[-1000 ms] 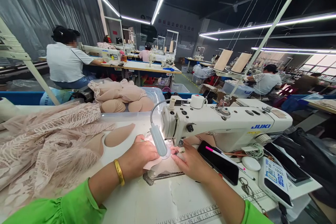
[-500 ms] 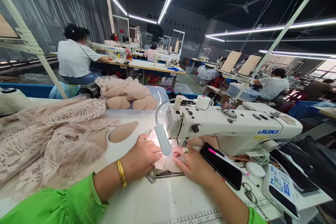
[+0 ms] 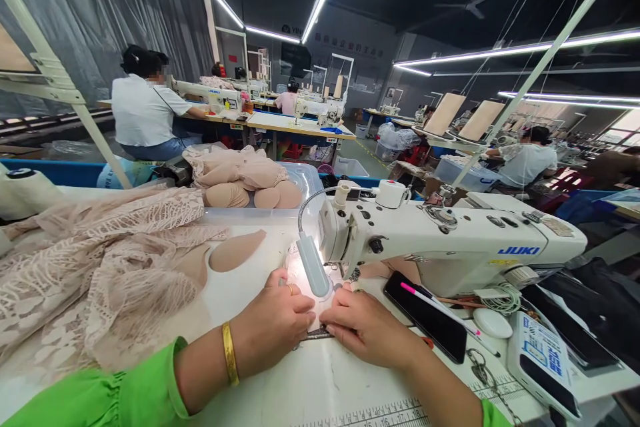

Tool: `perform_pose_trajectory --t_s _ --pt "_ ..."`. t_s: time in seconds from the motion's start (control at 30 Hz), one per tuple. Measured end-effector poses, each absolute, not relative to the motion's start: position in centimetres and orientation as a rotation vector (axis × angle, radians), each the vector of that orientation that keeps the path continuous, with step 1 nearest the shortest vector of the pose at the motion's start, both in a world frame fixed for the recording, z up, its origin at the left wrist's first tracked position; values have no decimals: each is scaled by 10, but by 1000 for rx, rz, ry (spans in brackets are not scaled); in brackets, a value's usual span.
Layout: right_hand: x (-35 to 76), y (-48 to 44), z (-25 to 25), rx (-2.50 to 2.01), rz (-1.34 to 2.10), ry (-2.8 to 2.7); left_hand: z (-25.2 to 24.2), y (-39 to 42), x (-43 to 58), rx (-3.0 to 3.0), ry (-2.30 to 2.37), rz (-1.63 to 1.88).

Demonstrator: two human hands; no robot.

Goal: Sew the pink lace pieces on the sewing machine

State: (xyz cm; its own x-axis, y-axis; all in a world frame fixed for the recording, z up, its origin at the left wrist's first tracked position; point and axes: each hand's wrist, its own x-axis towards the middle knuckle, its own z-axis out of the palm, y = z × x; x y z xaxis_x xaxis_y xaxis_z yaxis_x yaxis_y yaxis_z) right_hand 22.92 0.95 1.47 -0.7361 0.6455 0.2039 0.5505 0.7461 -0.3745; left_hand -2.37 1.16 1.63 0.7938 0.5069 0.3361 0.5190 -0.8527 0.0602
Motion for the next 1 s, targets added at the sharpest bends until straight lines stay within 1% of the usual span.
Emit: perform_pose_trajectory --t_s 0.37,0.67,0.87,1.0 --pt "226 14 9 -1047 308 -2583 6 14 -17 -2852 -816 -533" --pt "222 21 -1 -1123 298 -2457 7 33 -17 -2835 -917 -522" --pt "221 26 -4 -1146 265 -2437 13 43 -15 -2871 -1042 -435" --pt "224 24 -8 -1119 242 -2428 11 22 -13 -2826 -1153 -345"
